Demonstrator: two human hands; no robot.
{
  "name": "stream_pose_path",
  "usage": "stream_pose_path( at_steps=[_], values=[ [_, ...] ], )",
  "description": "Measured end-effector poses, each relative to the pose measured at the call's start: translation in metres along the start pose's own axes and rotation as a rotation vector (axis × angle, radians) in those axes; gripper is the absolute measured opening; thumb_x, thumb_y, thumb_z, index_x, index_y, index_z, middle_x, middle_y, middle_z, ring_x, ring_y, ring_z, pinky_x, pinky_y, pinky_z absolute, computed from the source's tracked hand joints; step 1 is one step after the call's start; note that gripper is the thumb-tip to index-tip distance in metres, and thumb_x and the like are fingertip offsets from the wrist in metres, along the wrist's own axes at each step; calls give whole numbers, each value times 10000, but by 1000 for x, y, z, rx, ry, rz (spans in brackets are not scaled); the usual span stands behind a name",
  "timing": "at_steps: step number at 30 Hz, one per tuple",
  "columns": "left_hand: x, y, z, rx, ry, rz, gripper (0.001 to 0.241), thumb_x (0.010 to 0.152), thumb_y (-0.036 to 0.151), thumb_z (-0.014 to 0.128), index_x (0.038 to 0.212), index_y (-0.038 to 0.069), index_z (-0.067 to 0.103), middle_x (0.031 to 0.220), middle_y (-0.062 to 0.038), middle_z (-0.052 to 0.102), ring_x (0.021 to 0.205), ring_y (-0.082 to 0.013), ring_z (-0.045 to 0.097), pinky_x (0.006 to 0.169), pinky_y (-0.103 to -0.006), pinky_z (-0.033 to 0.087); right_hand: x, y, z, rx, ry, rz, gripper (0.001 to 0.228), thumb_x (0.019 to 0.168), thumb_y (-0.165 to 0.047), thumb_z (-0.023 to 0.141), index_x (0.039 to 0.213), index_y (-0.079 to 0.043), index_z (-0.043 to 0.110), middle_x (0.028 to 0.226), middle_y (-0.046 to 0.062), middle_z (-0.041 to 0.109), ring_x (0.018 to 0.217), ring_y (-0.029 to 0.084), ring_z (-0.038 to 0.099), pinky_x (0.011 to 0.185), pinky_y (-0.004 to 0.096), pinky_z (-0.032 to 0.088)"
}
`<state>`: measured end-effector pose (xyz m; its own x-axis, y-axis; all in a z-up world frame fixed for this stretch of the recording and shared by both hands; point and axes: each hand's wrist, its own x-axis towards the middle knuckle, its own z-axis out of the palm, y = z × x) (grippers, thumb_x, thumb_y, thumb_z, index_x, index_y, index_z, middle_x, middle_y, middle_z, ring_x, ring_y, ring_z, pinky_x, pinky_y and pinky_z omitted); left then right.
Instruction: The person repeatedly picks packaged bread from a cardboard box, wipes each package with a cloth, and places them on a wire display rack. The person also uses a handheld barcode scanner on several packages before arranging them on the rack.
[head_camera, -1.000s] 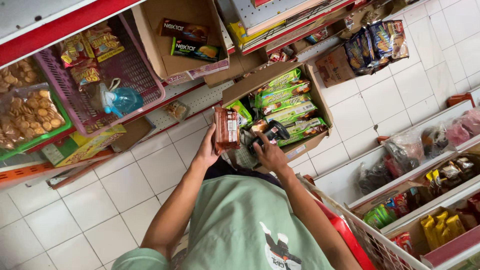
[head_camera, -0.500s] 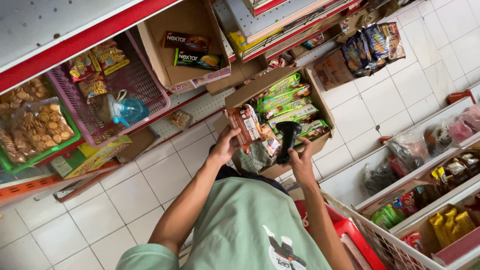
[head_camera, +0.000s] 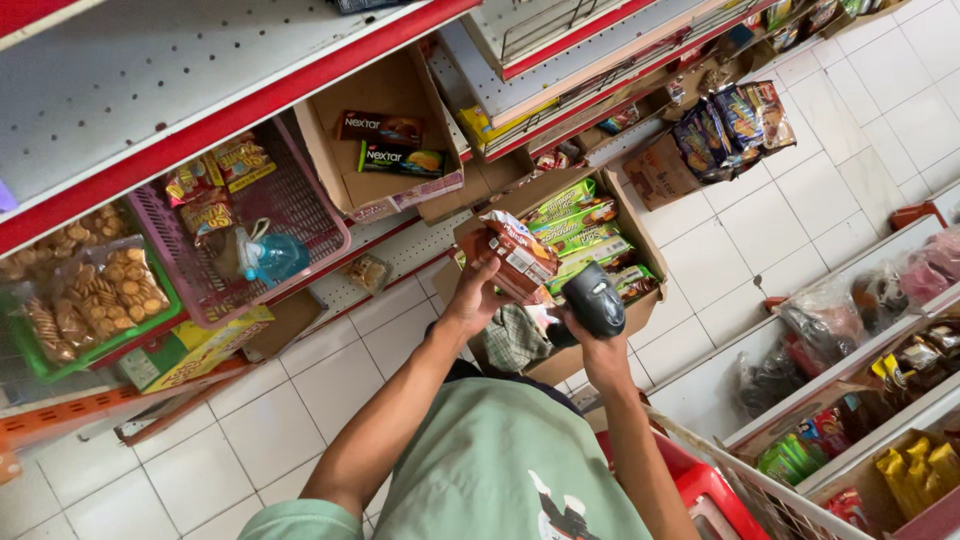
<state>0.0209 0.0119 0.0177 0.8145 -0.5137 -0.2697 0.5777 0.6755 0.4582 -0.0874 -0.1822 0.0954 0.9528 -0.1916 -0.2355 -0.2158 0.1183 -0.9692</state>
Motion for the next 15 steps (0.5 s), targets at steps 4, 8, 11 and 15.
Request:
stream_pose_path(
  at_steps=[4,8,11,15],
  values=[
    [2,-9,-4,-77,105,4,769,808,428,824,1451,202,467,1388,-46,561,1300,-274,515,875,-534,540,2,-8,16,-16,81,33,249,949,-48,703,1182,22,646,975,89,694,862,201,727,760,356,580],
    [2,-12,-1,-124,78,162,748,871,335,828,1494,148,458,1440,-22,554,1376,-230,501,1091,-424,480,-2,-24,41,41,100,95,284,913,-58,679,1191,-12,642,1004,48,723,824,182,735,762,334,593],
    [1,-7,7,-106,50,209,717,860,298,820,1468,155,469,1407,-36,566,1339,-233,530,1087,-446,481,-5,-37,56,48,79,74,243,917,-63,688,1148,-3,646,949,62,713,807,178,737,754,334,600],
    [-1,0,14,-94,67,235,661,866,200,804,1444,178,485,1384,-19,575,1292,-197,571,1074,-417,502,-13,-47,75,-128,121,69,151,935,-79,686,1056,8,656,809,72,716,708,175,729,671,330,595]
  ],
)
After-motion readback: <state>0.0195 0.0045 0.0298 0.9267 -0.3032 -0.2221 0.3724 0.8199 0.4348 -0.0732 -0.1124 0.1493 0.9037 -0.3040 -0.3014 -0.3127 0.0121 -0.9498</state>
